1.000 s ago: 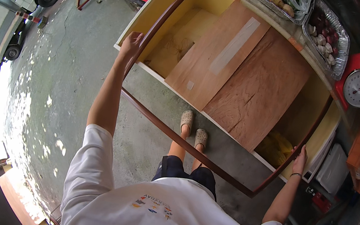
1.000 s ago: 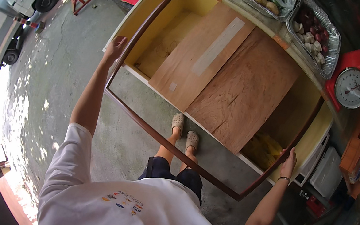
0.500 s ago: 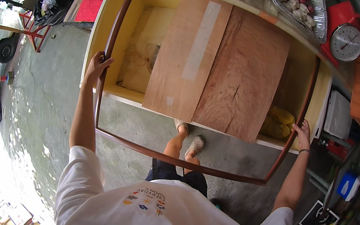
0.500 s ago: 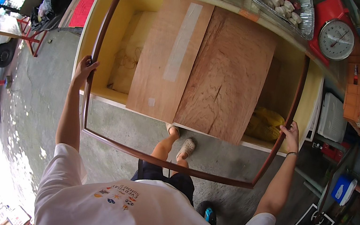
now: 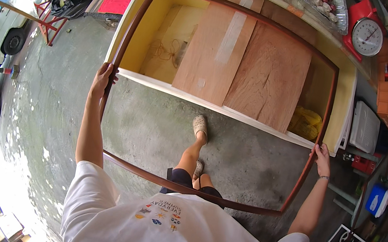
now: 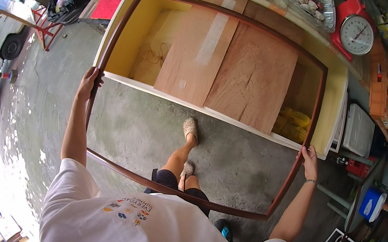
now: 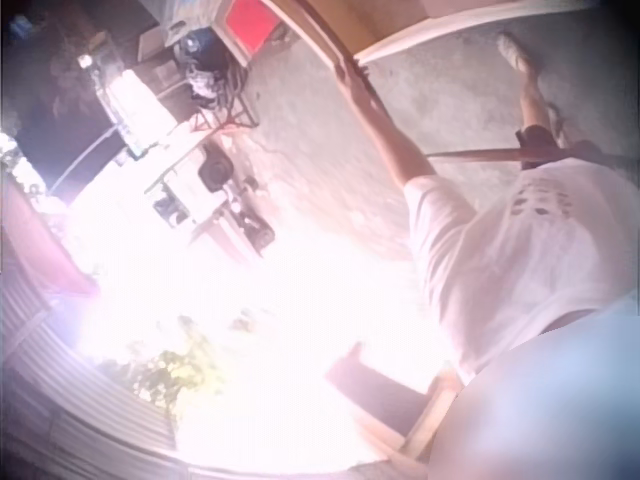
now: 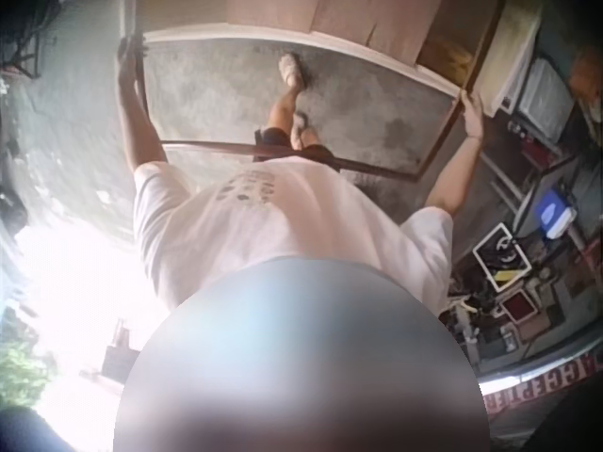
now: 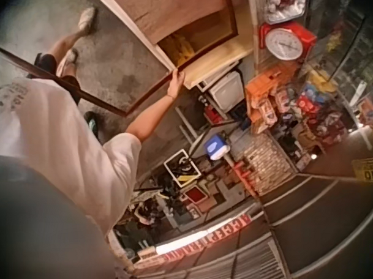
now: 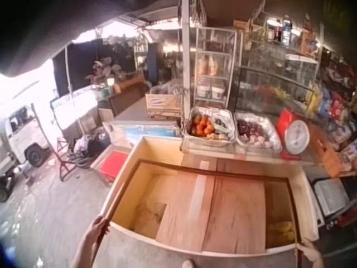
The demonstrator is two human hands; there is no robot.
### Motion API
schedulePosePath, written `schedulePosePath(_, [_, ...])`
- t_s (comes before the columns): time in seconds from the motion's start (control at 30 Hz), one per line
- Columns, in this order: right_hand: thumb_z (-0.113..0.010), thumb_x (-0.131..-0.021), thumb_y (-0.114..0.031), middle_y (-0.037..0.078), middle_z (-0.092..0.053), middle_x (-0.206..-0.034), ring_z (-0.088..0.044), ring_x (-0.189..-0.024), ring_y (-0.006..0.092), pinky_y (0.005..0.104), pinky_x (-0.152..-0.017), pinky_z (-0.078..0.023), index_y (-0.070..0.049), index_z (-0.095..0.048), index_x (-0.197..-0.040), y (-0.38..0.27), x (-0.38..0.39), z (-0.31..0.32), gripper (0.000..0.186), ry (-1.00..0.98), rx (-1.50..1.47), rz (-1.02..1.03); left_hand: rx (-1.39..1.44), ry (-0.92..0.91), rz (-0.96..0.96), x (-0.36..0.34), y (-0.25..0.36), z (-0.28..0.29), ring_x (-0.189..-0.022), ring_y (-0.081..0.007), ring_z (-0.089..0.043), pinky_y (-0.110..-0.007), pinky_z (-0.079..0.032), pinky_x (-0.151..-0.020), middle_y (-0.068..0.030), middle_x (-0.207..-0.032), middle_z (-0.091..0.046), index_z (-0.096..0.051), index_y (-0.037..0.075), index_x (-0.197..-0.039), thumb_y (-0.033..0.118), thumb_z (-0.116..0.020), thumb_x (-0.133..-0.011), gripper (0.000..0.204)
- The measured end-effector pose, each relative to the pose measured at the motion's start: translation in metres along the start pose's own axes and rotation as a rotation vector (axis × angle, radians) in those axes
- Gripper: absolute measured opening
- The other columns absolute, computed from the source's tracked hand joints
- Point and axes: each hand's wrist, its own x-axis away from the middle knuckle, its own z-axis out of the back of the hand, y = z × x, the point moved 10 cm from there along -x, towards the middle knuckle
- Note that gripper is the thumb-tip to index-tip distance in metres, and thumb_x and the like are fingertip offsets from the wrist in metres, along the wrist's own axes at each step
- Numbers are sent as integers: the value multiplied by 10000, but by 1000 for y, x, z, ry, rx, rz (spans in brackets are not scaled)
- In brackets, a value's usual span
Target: The person uses a spray gun to apply finish to a wooden chair frame and a rectangular wooden frame. They repeatedly lift and reposition the frames to access different sides, then continue spraying.
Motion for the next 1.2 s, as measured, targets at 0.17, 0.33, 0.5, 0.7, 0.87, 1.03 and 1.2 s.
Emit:
schedulePosePath(0.17, [-541, -1008, -324, 14, -583, -803, -633, -670, 134, 299, -600, -527, -101, -535, -1029, 17, 55, -23, 224, -46, -28, 78, 74, 80, 32, 102, -54, 62, -654, -124, -610, -283, -480, -576, -40, -904, -661, -566, 81, -1098, 335, -434, -1042, 292])
schedulePosePath(0.33, [-496, -1026, -339, 22, -578, -803, -629, -649, 143, 295, -588, -521, -102, -519, -1055, -9, 108, -65, 240, -116, -27, 159, 204, 237, 77, 234, -117, 148, -649, -127, -608, -280, -478, -571, -46, -904, -666, -567, 82, -1107, 307, -421, -1049, 273])
schedulePosePath(0.5, [-457, -1041, -331, 31, -596, -832, -629, -673, 146, 290, -591, -523, -96, -521, -1119, -91, 137, -144, 255, -251, 43, 268, 290, 478, 95, 372, -193, 250, -616, -119, -605, -263, -472, -534, -50, -881, -672, -579, 81, -1092, 310, -421, -1050, 281])
schedulePosePath(0.7, [-439, -1047, -301, 91, -676, -917, -637, -700, 144, 260, -624, -521, -61, -493, -1175, -245, 241, -397, 277, -649, 164, 481, 419, 889, 157, 603, -348, 383, -594, -108, -589, -250, -457, -506, -31, -816, -653, -590, 105, -1005, 363, -471, -1029, 285])
schedulePosePath(0.87, [-441, -1045, -280, 114, -673, -1006, -658, -768, 140, 256, -659, -538, -52, -471, -1270, -305, 387, -650, 322, -1033, 329, 572, 540, 1236, 320, 826, -474, 437, -596, -108, -561, -253, -429, -518, -12, -826, -644, -600, 122, -1019, 365, -460, -1029, 281])
schedulePosePath(1.03, [-435, -1044, -267, 118, -675, -1088, -676, -820, 137, 277, -733, -550, -57, -458, -1305, -302, 577, -886, 335, -1450, 503, 626, 677, 1592, 501, 1049, -566, 437, -631, -116, -546, -273, -416, -548, -4, -848, -637, -605, 117, -1019, 379, -463, -1018, 298])
schedulePosePath(1.2, [-425, -1048, -288, 93, -696, -1089, -697, -869, 131, 232, -730, -540, -69, -500, -1282, -259, 774, -1057, 329, -1721, 755, 764, 780, 1861, 594, 1220, -603, 376, -679, -133, -527, -301, -424, -616, -5, -864, -631, -619, 103, -1004, 354, -453, -1020, 302])
